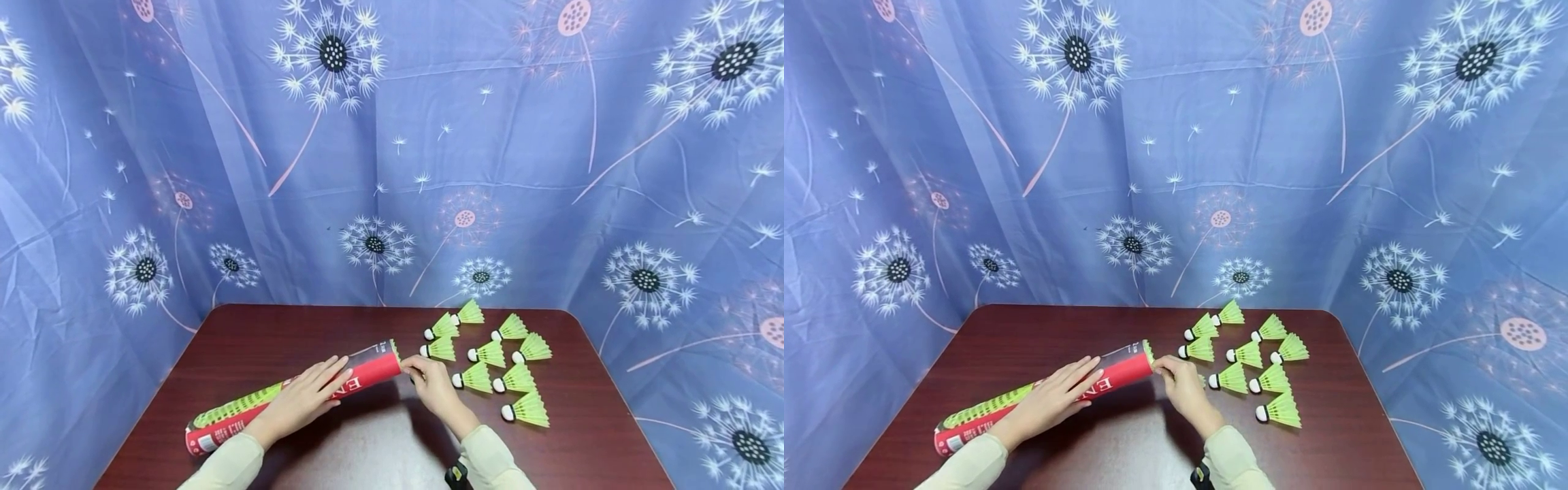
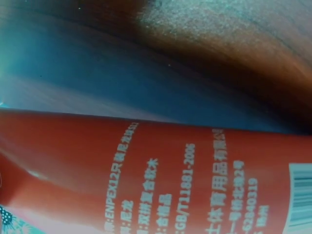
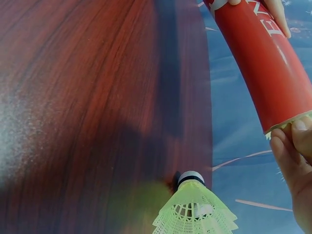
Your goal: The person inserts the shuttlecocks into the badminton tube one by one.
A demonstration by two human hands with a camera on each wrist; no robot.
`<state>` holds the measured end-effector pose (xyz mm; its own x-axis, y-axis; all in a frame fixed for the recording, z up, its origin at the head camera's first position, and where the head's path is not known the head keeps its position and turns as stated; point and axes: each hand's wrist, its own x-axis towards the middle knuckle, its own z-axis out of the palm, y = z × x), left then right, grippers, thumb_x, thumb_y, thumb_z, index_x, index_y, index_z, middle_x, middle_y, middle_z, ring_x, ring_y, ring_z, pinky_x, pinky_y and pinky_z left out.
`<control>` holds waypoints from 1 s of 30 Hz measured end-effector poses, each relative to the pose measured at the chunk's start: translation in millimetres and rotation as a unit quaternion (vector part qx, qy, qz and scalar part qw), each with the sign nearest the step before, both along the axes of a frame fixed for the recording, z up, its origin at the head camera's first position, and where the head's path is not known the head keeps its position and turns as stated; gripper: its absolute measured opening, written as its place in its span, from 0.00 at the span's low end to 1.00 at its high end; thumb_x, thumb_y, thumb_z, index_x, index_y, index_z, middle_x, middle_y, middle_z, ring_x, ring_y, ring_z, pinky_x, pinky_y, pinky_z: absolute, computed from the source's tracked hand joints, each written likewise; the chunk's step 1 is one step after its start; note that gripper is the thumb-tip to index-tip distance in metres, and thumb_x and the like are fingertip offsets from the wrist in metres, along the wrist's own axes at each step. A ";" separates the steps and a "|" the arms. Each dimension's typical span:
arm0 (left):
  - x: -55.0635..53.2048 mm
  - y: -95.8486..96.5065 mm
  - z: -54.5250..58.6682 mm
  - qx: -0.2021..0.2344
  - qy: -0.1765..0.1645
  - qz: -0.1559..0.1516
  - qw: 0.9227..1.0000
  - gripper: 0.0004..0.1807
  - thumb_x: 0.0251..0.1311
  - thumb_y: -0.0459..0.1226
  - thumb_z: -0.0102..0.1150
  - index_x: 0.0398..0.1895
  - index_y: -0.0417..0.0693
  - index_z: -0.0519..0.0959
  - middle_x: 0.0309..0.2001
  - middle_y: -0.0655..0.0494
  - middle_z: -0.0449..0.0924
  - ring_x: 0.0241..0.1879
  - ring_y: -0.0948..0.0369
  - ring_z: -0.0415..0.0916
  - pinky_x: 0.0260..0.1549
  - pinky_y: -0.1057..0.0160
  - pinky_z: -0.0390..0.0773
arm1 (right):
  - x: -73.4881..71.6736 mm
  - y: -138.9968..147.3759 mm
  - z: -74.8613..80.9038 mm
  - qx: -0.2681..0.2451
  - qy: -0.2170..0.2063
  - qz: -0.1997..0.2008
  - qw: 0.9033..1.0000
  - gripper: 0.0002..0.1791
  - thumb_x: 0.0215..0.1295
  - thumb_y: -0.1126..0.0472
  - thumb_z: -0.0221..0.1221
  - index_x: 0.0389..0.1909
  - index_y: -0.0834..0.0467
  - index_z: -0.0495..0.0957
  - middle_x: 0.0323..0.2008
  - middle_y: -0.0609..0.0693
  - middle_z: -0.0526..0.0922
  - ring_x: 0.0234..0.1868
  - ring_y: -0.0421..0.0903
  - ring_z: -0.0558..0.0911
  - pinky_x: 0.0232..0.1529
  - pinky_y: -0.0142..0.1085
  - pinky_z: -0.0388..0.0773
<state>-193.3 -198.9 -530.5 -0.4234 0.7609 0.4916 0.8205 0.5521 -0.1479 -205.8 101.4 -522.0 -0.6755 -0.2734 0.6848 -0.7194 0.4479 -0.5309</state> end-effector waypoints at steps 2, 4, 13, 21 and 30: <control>0.9 -0.2 -0.5 -0.001 -0.001 0.000 1.000 0.32 0.70 0.51 0.47 0.71 0.45 0.63 0.69 0.43 0.62 0.64 0.46 0.67 0.59 0.51 0.70 | 0.0 0.3 -0.9 0.001 0.000 0.002 1.000 0.09 0.51 0.77 0.64 0.28 0.61 0.82 0.28 0.49 0.85 0.26 0.37 0.78 0.29 0.26 0.76; 1.6 -0.4 -1.1 -0.001 -0.004 0.000 1.000 0.34 0.66 0.49 0.56 0.71 0.45 0.63 0.69 0.43 0.62 0.63 0.45 0.67 0.58 0.51 0.70 | 0.2 0.5 -1.5 0.003 -0.001 0.003 1.000 0.09 0.51 0.78 0.64 0.27 0.61 0.82 0.28 0.49 0.85 0.27 0.38 0.79 0.29 0.26 0.76; 3.2 -1.3 -2.7 0.006 -0.001 -0.001 1.000 0.31 0.72 0.52 0.41 0.70 0.44 0.64 0.69 0.43 0.62 0.63 0.45 0.67 0.58 0.50 0.70 | 0.6 5.8 -2.5 -0.006 -0.032 0.006 0.999 0.09 0.54 0.77 0.63 0.32 0.62 0.84 0.32 0.51 0.86 0.31 0.42 0.82 0.32 0.29 0.78; 2.4 -3.4 -1.8 0.011 0.006 0.007 1.000 0.32 0.74 0.53 0.29 0.70 0.44 0.65 0.69 0.43 0.63 0.64 0.46 0.66 0.59 0.50 0.69 | -2.9 19.5 -1.7 -0.020 -0.039 -0.018 0.999 0.09 0.56 0.76 0.62 0.34 0.62 0.85 0.33 0.50 0.87 0.34 0.47 0.84 0.34 0.33 0.80; 2.8 -5.6 -1.6 0.012 0.001 0.010 1.000 0.32 0.73 0.54 0.31 0.70 0.45 0.64 0.69 0.43 0.63 0.65 0.46 0.65 0.60 0.51 0.67 | -3.7 40.4 -0.7 -0.025 -0.040 -0.043 0.998 0.10 0.56 0.76 0.62 0.36 0.62 0.85 0.35 0.52 0.86 0.36 0.48 0.85 0.36 0.34 0.81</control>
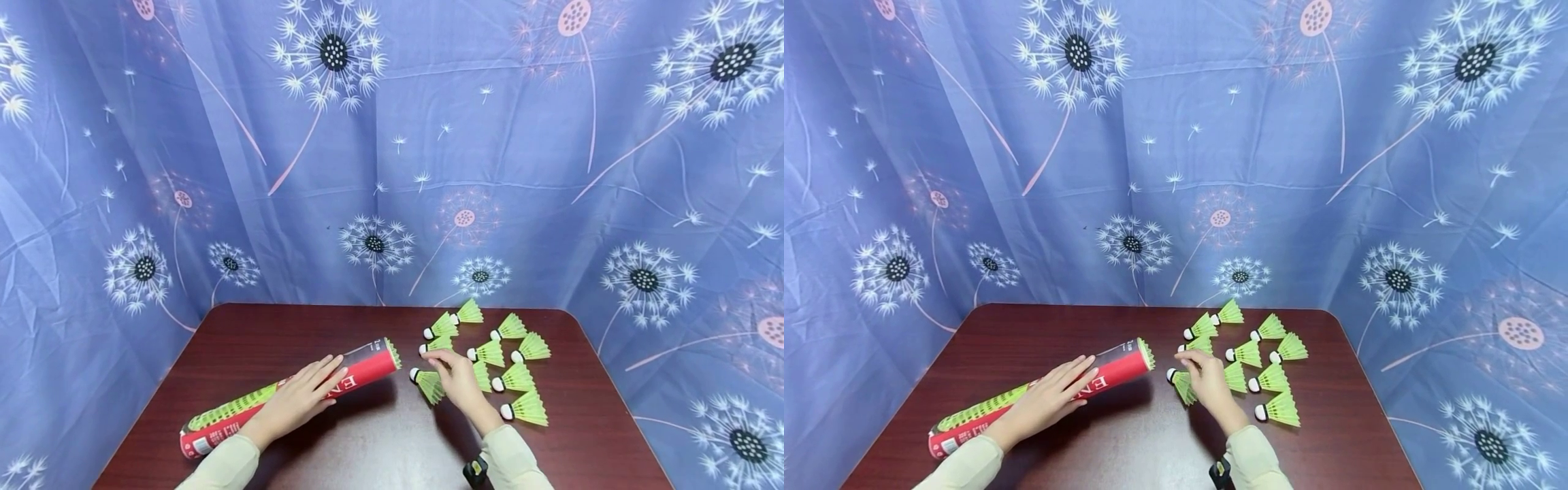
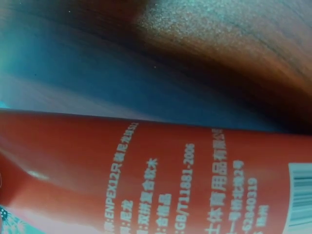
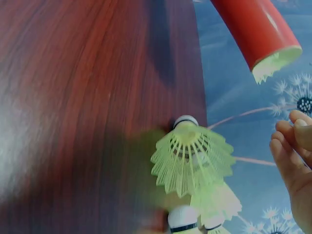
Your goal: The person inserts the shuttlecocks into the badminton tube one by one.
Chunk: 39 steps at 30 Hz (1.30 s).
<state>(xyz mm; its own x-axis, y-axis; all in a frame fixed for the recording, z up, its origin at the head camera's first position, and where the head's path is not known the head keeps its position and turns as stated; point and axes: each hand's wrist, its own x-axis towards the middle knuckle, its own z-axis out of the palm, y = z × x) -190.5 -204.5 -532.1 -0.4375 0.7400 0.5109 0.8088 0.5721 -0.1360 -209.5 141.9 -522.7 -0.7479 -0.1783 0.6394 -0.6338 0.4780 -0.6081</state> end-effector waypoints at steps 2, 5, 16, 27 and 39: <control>-0.2 -0.5 -0.2 -0.002 -0.002 0.001 1.000 0.32 0.73 0.54 0.33 0.71 0.45 0.64 0.69 0.43 0.62 0.65 0.47 0.65 0.60 0.51 0.67 | 0.3 4.8 -1.3 0.001 -0.002 -0.006 1.000 0.10 0.56 0.76 0.62 0.37 0.62 0.85 0.35 0.53 0.86 0.37 0.48 0.85 0.36 0.34 0.81; -0.1 -1.1 -0.6 -0.003 -0.005 -0.001 1.000 0.32 0.72 0.54 0.36 0.71 0.45 0.63 0.69 0.43 0.62 0.65 0.46 0.65 0.60 0.51 0.68 | 1.7 11.3 -4.4 0.001 -0.008 -0.017 1.000 0.11 0.56 0.76 0.62 0.37 0.61 0.85 0.35 0.53 0.86 0.38 0.49 0.85 0.37 0.35 0.81; 0.2 -1.3 1.0 -0.002 0.000 -0.002 1.000 0.32 0.70 0.52 0.45 0.70 0.45 0.64 0.69 0.43 0.63 0.64 0.46 0.67 0.58 0.50 0.70 | 13.6 27.4 -18.5 0.017 -0.039 -0.081 0.996 0.06 0.57 0.72 0.64 0.34 0.61 0.84 0.32 0.52 0.86 0.33 0.45 0.84 0.32 0.36 0.81; 0.7 -1.6 2.1 -0.004 -0.003 -0.002 1.000 0.32 0.69 0.53 0.46 0.71 0.46 0.64 0.69 0.44 0.62 0.63 0.45 0.67 0.59 0.51 0.69 | 24.6 26.1 -24.6 0.039 -0.128 -0.100 0.986 0.03 0.59 0.67 0.64 0.28 0.64 0.84 0.25 0.50 0.85 0.28 0.41 0.81 0.32 0.35 0.79; 0.5 -4.1 1.9 -0.012 -0.009 0.003 1.000 0.38 0.60 0.48 0.64 0.71 0.46 0.63 0.70 0.45 0.61 0.65 0.47 0.65 0.59 0.51 0.69 | 19.5 9.6 -29.9 0.025 -0.199 -0.083 0.976 0.04 0.56 0.65 0.67 0.27 0.62 0.84 0.25 0.50 0.85 0.27 0.41 0.81 0.31 0.32 0.77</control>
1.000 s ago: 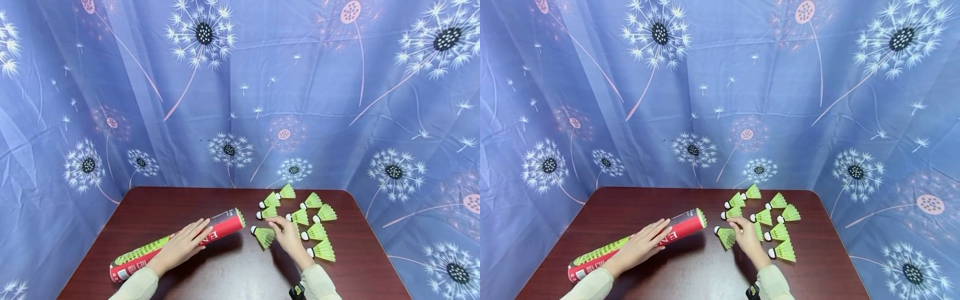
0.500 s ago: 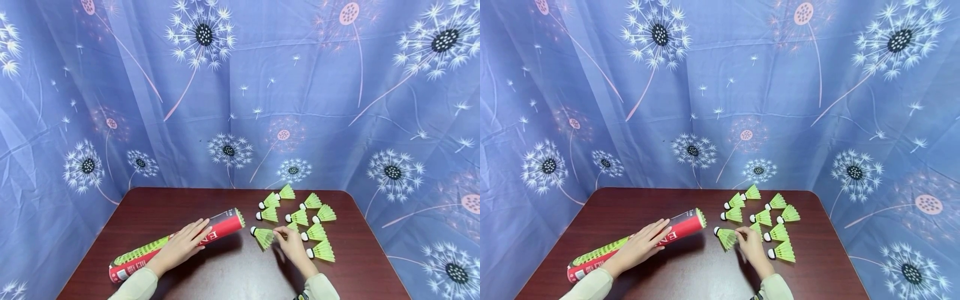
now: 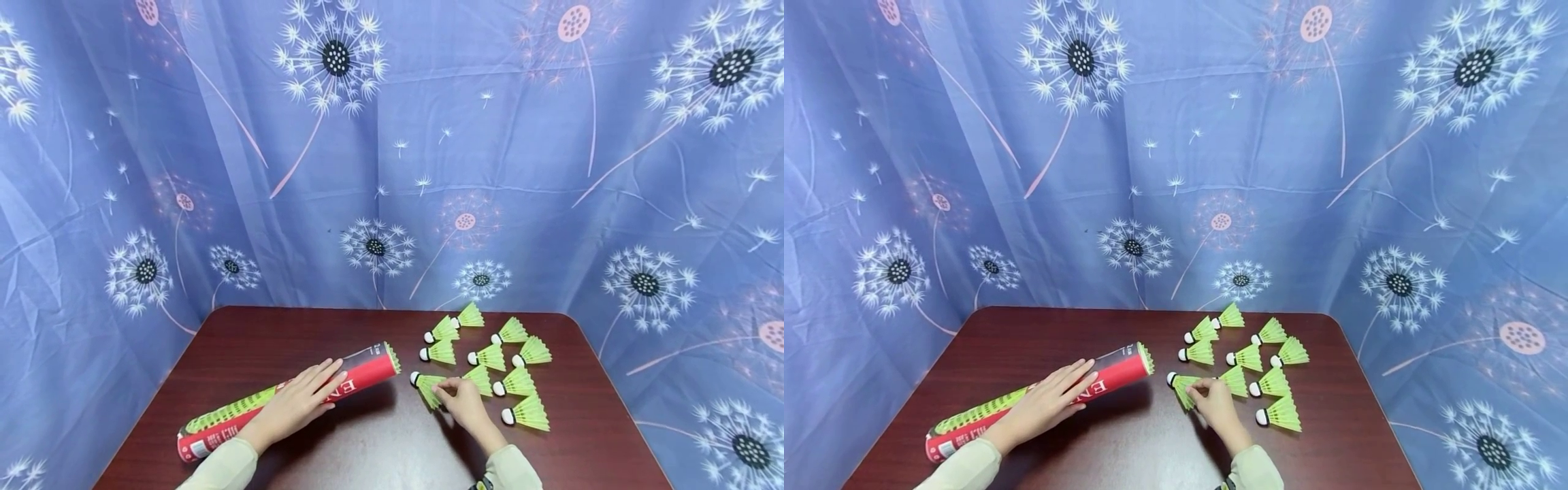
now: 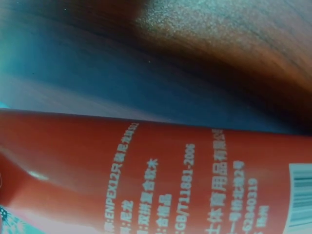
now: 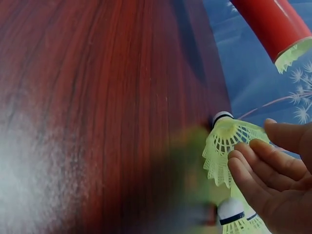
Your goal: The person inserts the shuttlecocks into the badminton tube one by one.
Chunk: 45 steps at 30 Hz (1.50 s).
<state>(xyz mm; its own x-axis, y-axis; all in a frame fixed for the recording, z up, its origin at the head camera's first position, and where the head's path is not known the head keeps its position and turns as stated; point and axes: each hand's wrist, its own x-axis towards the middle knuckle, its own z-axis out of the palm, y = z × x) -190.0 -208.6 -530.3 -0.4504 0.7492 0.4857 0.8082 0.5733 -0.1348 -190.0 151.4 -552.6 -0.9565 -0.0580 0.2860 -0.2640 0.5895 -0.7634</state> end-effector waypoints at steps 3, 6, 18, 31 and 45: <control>0.3 -0.1 -0.2 0.000 0.002 0.000 1.000 0.37 0.61 0.49 0.61 0.71 0.46 0.63 0.70 0.45 0.61 0.65 0.47 0.65 0.59 0.51 0.69 | 2.0 -2.7 1.2 -0.012 -0.004 0.007 1.000 0.02 0.54 0.67 0.67 0.26 0.63 0.84 0.25 0.51 0.85 0.26 0.41 0.80 0.30 0.31 0.77; -0.1 -0.3 -0.1 0.004 0.004 -0.002 1.000 0.34 0.65 0.51 0.55 0.71 0.46 0.64 0.70 0.44 0.62 0.65 0.47 0.66 0.59 0.51 0.69 | 2.5 -4.7 1.2 -0.015 0.001 0.008 1.000 0.02 0.52 0.69 0.68 0.26 0.63 0.84 0.26 0.51 0.85 0.27 0.42 0.80 0.31 0.32 0.77; -2.3 -0.3 0.8 0.005 0.003 -0.005 1.000 0.31 0.70 0.53 0.43 0.71 0.46 0.64 0.69 0.44 0.62 0.63 0.45 0.68 0.58 0.50 0.70 | -1.4 -4.4 1.6 -0.022 0.025 -0.018 0.999 0.03 0.51 0.72 0.68 0.28 0.63 0.85 0.26 0.51 0.86 0.27 0.39 0.80 0.31 0.31 0.77; -2.1 1.3 3.7 -0.005 -0.011 -0.004 1.000 0.45 0.50 0.44 0.72 0.72 0.46 0.62 0.70 0.45 0.61 0.64 0.46 0.66 0.58 0.49 0.70 | -11.5 3.7 9.9 -0.020 0.146 -0.033 0.988 0.05 0.48 0.72 0.69 0.27 0.63 0.86 0.27 0.53 0.87 0.29 0.46 0.85 0.30 0.35 0.81; -3.3 3.4 2.5 -0.003 0.007 -0.011 1.000 0.31 0.71 0.53 0.41 0.70 0.46 0.64 0.69 0.44 0.63 0.65 0.47 0.66 0.58 0.51 0.70 | -18.5 0.8 27.8 -0.062 0.218 -0.017 0.974 0.08 0.45 0.74 0.70 0.28 0.62 0.86 0.26 0.50 0.86 0.27 0.39 0.82 0.27 0.23 0.74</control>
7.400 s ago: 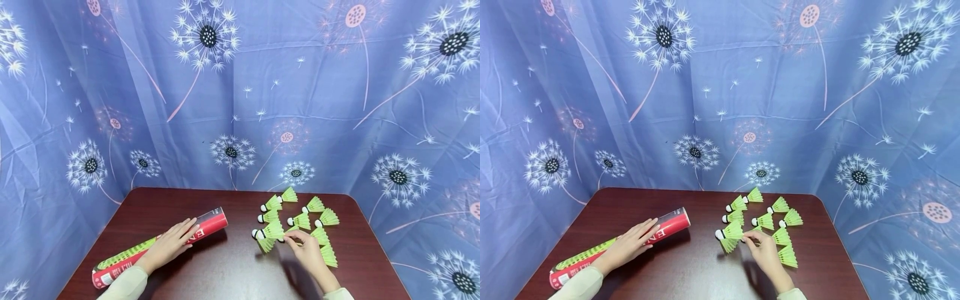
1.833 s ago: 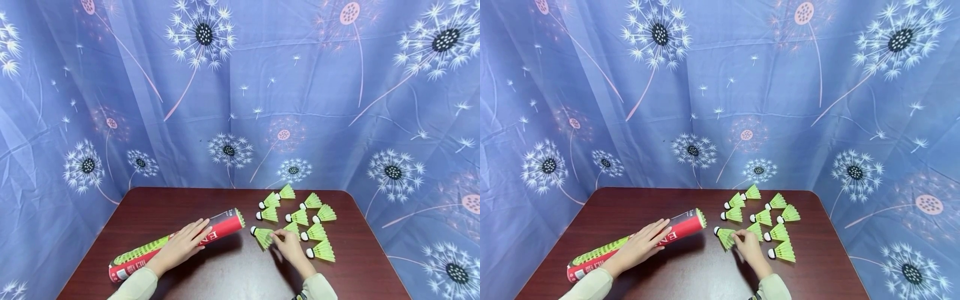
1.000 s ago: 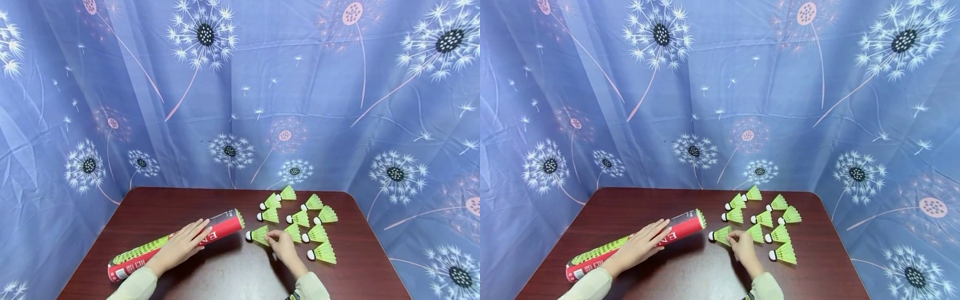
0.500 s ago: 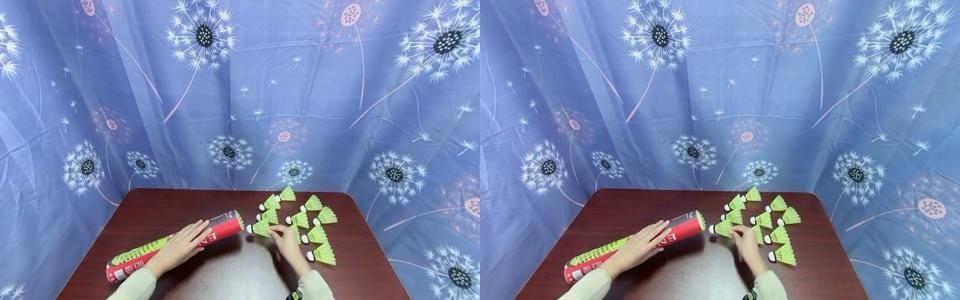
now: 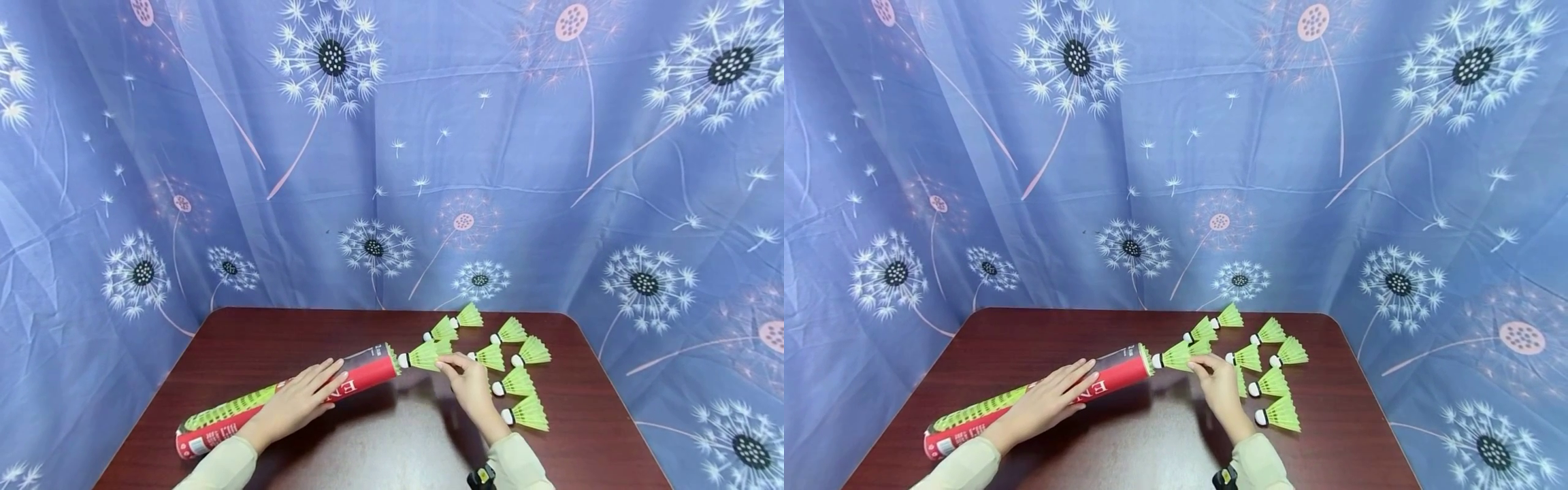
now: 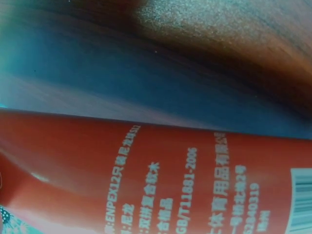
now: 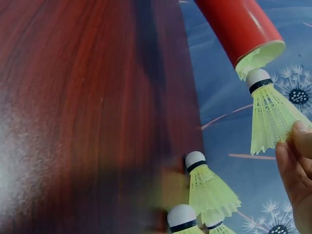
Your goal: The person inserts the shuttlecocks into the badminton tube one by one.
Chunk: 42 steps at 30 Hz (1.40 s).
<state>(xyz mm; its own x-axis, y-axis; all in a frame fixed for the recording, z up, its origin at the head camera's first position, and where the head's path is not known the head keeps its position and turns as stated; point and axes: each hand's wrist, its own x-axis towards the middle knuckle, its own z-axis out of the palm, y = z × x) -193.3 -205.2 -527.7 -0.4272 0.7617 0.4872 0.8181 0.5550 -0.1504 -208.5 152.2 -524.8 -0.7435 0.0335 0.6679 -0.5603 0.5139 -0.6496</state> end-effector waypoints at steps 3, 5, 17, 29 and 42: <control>-1.5 0.5 -0.8 0.000 0.002 0.000 1.000 0.31 0.71 0.53 0.42 0.71 0.46 0.64 0.69 0.44 0.63 0.65 0.47 0.66 0.59 0.51 0.69 | -0.1 -2.8 4.0 -0.002 0.008 0.012 1.000 0.08 0.45 0.74 0.70 0.28 0.62 0.86 0.27 0.50 0.86 0.28 0.41 0.83 0.28 0.24 0.76; -2.6 1.0 -1.7 -0.001 0.001 -0.001 1.000 0.32 0.70 0.53 0.43 0.71 0.46 0.63 0.69 0.44 0.62 0.64 0.47 0.66 0.59 0.51 0.69 | -0.1 -4.9 5.3 -0.003 0.011 0.020 1.000 0.08 0.45 0.74 0.70 0.28 0.62 0.86 0.27 0.50 0.86 0.28 0.43 0.84 0.30 0.24 0.77; 1.4 7.3 -3.7 -0.006 -0.016 -0.009 1.000 0.42 0.54 0.45 0.69 0.71 0.46 0.63 0.70 0.45 0.62 0.64 0.47 0.67 0.58 0.50 0.71 | 0.0 -20.5 2.3 -0.024 -0.009 0.052 0.998 0.07 0.46 0.74 0.69 0.28 0.63 0.86 0.27 0.50 0.86 0.29 0.46 0.85 0.33 0.24 0.78; 3.9 10.7 -2.3 -0.005 -0.011 -0.012 1.000 0.47 0.46 0.43 0.75 0.71 0.46 0.64 0.69 0.44 0.63 0.63 0.46 0.68 0.57 0.50 0.72 | 4.6 -33.5 -4.1 -0.012 -0.016 0.048 0.999 0.06 0.46 0.73 0.70 0.27 0.62 0.86 0.26 0.48 0.85 0.28 0.39 0.81 0.29 0.25 0.77; 2.3 13.2 -1.4 -0.006 -0.010 -0.014 1.000 0.42 0.55 0.45 0.69 0.71 0.46 0.63 0.70 0.45 0.62 0.65 0.48 0.66 0.58 0.51 0.71 | 6.3 -36.2 -1.7 0.008 -0.024 0.022 0.999 0.05 0.49 0.73 0.69 0.27 0.62 0.85 0.26 0.50 0.86 0.25 0.36 0.79 0.25 0.23 0.75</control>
<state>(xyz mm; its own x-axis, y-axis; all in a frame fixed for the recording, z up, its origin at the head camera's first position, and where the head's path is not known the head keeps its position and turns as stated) -190.9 -191.9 -529.1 -0.4156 0.7796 0.4685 0.8364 0.5300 -0.1400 -202.2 116.0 -526.4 -0.7757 -0.0116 0.6310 -0.5509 0.5002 -0.6681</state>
